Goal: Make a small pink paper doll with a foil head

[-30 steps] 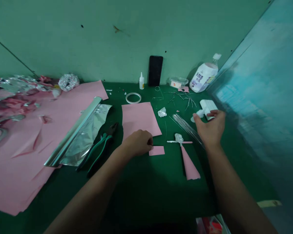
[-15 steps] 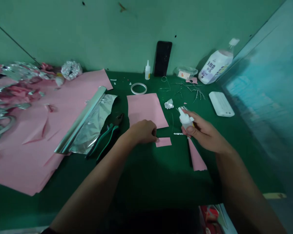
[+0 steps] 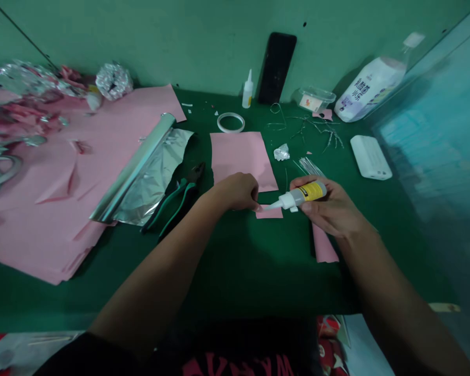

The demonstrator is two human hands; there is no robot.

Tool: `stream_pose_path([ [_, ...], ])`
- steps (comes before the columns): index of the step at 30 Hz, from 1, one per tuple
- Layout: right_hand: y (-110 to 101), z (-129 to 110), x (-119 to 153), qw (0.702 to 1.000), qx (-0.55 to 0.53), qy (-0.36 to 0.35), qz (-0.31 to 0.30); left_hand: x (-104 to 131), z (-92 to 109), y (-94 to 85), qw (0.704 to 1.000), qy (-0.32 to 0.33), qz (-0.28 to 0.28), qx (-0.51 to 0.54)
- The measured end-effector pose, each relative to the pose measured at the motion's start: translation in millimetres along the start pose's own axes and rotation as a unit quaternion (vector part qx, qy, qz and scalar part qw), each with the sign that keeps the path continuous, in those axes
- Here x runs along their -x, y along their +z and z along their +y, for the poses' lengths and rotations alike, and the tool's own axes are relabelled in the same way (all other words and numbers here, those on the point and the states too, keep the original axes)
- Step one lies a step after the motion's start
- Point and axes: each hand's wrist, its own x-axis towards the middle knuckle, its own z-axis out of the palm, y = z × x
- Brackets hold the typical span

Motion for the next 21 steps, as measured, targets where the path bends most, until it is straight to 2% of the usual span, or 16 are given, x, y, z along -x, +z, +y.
stream_pose_path([
  [3, 2, 1, 3, 1.0, 0.012, -0.015, -0.015, 0, 0, 0.8, 1.0, -0.008, -0.008, 0.009],
  [9, 11, 8, 1, 0.998, 0.03, -0.057, -0.007, 1, 2, -1.0, 1.0, -0.013, -0.02, 0.018],
  [14, 13, 18, -1, 0.993, 0.106, -0.049, 0.011, 2, 5, -1.8, 0.999, -0.021, -0.026, 0.019],
  [21, 13, 22, -3, 0.989, 0.133, -0.051, 0.042, 1, 3, -0.8, 1.0, -0.011, -0.021, 0.017],
])
